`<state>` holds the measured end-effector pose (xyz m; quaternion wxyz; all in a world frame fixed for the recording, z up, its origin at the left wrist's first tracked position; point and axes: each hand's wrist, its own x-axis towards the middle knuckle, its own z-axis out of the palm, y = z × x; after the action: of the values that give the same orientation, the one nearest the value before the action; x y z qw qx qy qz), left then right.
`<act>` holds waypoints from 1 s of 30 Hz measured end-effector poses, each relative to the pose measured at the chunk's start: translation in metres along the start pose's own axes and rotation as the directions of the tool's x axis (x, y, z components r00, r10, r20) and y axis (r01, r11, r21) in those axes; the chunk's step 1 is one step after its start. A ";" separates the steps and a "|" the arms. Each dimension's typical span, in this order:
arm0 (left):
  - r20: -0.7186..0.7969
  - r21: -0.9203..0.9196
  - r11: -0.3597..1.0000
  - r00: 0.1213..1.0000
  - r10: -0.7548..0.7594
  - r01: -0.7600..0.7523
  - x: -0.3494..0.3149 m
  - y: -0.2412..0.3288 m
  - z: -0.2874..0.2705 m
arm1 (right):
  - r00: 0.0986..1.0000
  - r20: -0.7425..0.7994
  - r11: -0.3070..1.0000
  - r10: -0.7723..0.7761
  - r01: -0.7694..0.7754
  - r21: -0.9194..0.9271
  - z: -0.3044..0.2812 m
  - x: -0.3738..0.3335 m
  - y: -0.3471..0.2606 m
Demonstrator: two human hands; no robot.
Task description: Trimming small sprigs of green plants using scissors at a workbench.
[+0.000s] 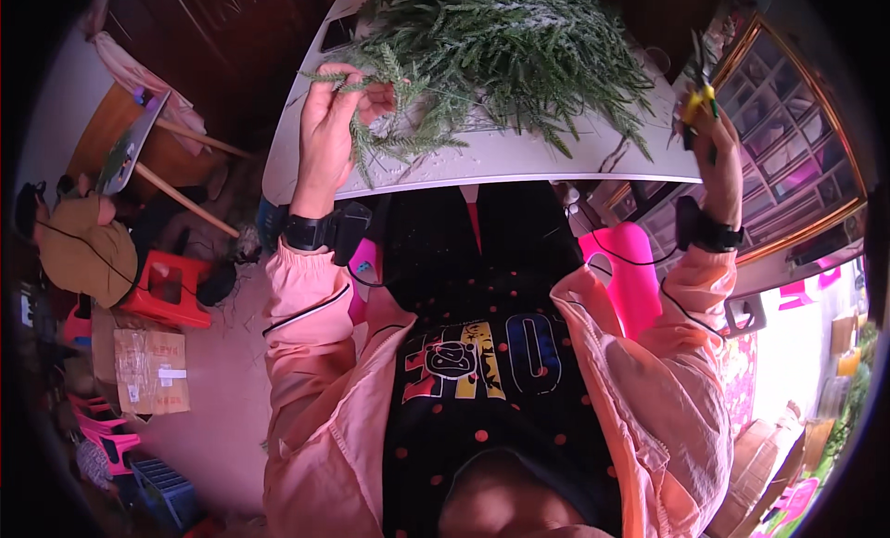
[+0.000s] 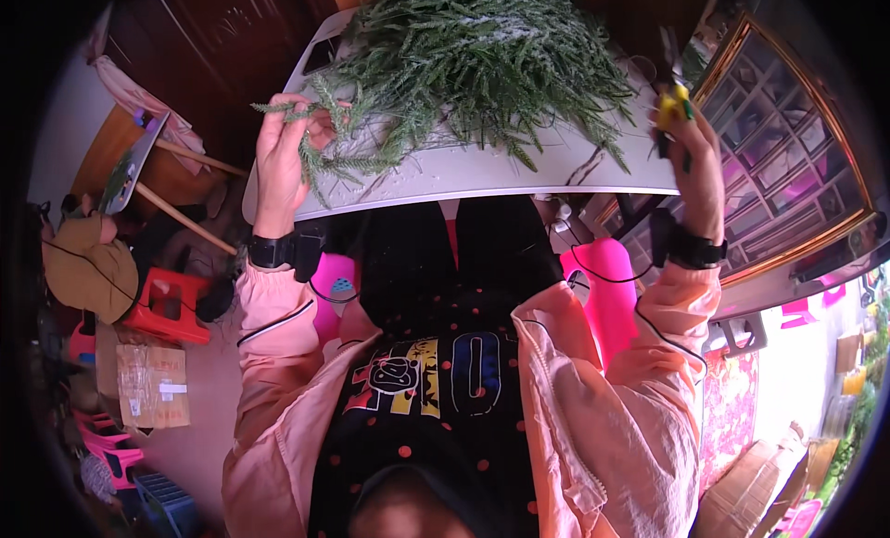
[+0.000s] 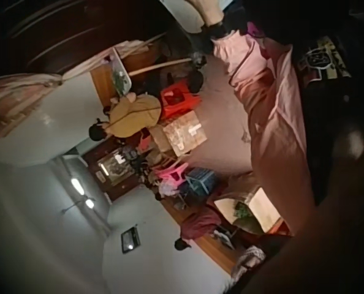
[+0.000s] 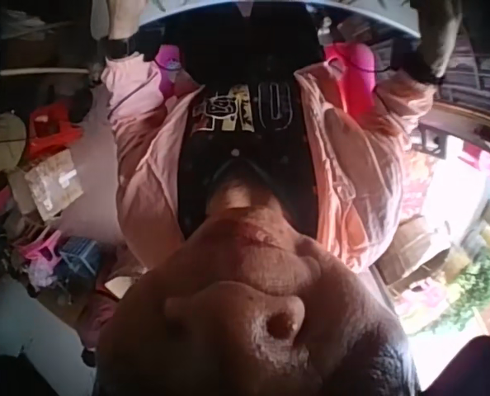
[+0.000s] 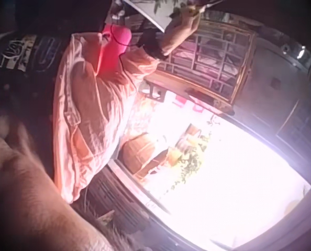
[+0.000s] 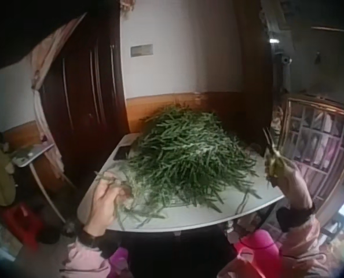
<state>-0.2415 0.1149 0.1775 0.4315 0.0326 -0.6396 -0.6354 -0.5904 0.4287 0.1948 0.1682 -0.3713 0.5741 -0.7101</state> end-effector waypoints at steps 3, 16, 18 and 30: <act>-0.012 0.021 1.000 1.000 -0.004 0.005 -0.005 0.004 0.008 | 0.927 0.368 0.976 -0.071 -0.010 0.215 0.084 -0.007 -0.018; 0.264 -0.153 0.983 0.963 -0.056 0.099 -0.004 0.012 0.015 | 0.734 0.672 0.982 0.097 -0.179 0.054 0.205 -0.001 0.005; 0.287 -0.065 0.994 0.956 -0.062 0.084 -0.008 0.015 0.020 | 0.757 0.645 0.990 0.105 -0.144 0.007 0.205 -0.001 0.006; 0.234 0.368 0.928 0.960 -0.153 0.058 -0.013 0.016 0.025 | 0.853 0.510 0.929 -0.115 0.274 -0.249 0.214 -0.024 0.003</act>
<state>-0.2402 0.1456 0.1888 0.2961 0.0620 -0.7924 -0.5297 -0.4212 0.2963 0.1984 0.1723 -0.6165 0.5771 -0.5072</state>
